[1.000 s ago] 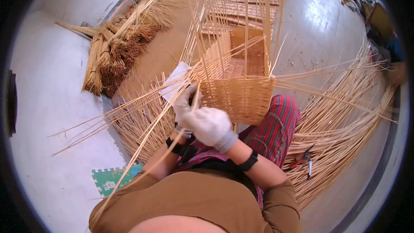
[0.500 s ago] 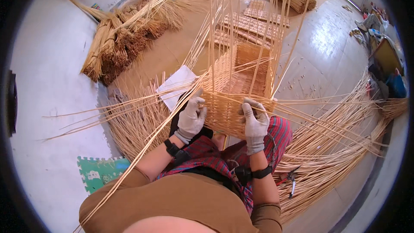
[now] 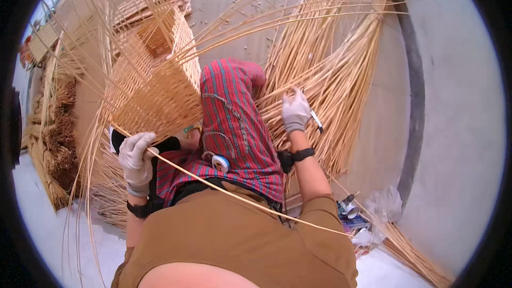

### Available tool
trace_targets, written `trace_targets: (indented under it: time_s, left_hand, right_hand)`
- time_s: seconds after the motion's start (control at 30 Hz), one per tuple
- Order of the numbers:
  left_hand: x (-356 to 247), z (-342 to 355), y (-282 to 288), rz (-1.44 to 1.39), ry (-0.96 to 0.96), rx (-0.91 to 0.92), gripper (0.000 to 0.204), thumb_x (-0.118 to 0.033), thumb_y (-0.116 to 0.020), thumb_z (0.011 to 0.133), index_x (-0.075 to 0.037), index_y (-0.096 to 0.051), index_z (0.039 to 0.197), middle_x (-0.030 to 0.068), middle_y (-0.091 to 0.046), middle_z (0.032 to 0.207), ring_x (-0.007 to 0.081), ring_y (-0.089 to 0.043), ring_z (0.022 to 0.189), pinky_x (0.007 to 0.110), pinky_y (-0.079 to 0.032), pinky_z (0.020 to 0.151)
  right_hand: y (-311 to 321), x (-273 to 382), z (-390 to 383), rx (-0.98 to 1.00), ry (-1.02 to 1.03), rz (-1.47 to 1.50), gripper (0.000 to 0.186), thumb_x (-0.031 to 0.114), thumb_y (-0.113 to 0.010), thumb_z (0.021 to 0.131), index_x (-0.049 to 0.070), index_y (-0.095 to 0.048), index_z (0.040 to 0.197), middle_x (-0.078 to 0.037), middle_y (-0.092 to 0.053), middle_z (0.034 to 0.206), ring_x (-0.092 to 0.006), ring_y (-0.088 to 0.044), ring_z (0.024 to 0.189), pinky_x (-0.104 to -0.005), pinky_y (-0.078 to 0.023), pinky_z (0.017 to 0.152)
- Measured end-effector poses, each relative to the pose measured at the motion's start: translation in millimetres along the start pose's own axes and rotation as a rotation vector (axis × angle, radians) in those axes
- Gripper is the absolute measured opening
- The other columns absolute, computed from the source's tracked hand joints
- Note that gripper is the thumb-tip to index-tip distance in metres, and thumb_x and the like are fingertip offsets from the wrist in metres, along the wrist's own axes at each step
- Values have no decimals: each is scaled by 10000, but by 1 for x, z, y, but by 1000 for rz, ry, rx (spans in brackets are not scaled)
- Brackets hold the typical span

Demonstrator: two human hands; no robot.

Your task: Weave a rectangular basket using long strips of reed or willow.

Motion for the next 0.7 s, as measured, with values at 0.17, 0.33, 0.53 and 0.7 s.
trace_targets:
  time_s: [0.17,0.33,0.53,0.7]
  left_hand:
    - [-18,21,11,-47,-37,53,299,-79,-747,787,-136,-771,1080,61,-717,908,277,-671,821,402,-515,737]
    - [-19,19,5,-79,-65,30,343,-180,-815,781,-158,-755,1118,12,-707,909,244,-681,774,372,-513,670]
    - [-13,2,11,-98,-19,-45,429,-161,-805,809,-161,-699,1224,15,-702,913,238,-693,781,369,-523,674]
    - [-8,12,11,-215,-44,-74,447,-119,-793,811,-152,-680,1242,18,-707,911,232,-698,758,361,-523,651]
  right_hand:
    - [-85,-157,-37,378,-169,-824,815,473,-735,839,38,-459,1470,-231,-518,1461,-420,-508,1320,-607,-408,1057]
    - [-56,-156,-33,327,-456,-1005,972,466,-695,874,106,-220,1642,-219,-382,1585,-421,-385,1440,-701,-349,1058]
    - [7,-114,-13,562,-337,-770,828,471,-700,825,157,-437,1544,-232,-579,1428,-427,-540,1341,-533,-450,1096]
    - [61,-174,-37,696,-560,74,809,96,-718,761,141,-448,1522,-129,-711,1130,-301,-697,1065,-396,-574,909]
Point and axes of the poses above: each hand's wrist, its own z-axis towards the middle knuckle, its own y-axis out of the back of the hand, x = y × z, the point moved 4 cm from there along z, towards the middle knuckle
